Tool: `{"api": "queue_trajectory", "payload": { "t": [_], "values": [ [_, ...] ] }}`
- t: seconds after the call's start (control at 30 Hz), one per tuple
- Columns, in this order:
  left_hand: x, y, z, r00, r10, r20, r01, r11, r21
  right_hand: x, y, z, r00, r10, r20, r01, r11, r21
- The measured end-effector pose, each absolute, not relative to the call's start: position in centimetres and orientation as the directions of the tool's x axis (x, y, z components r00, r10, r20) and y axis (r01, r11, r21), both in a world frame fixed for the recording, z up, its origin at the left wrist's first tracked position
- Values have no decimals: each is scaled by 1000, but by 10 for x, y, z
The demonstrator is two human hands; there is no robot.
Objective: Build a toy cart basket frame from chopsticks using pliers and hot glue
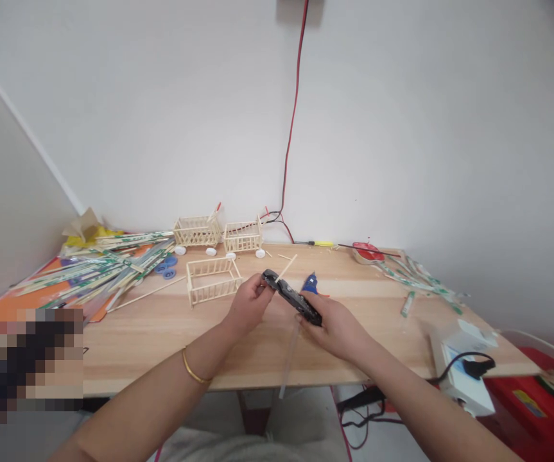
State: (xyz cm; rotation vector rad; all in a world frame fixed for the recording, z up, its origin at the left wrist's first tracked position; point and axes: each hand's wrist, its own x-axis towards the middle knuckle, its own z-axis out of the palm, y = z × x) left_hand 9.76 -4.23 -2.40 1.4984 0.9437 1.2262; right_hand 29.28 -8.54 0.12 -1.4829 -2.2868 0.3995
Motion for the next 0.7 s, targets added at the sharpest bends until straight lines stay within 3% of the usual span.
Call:
{"api": "queue_trajectory", "payload": {
  "t": [0.27, 0.43, 0.57, 0.7],
  "values": [
    [102, -37, -35, 328, 940, 95, -298, 8, 954, 301, -77, 2, -408, 909, 82, 850, 411, -331],
    [101, -38, -34, 457, 890, -5, -427, 224, 876, 310, -79, -1, -430, 902, 28, 823, 405, -399],
    [91, -43, -23, 639, 761, 107, -434, 242, 868, 320, -84, 5, -554, 831, -37, 733, 467, -494],
    [83, -44, -19, 786, 582, 207, -406, 234, 883, 325, -91, 12, -604, 797, -12, 676, 504, -537]
  ]
}}
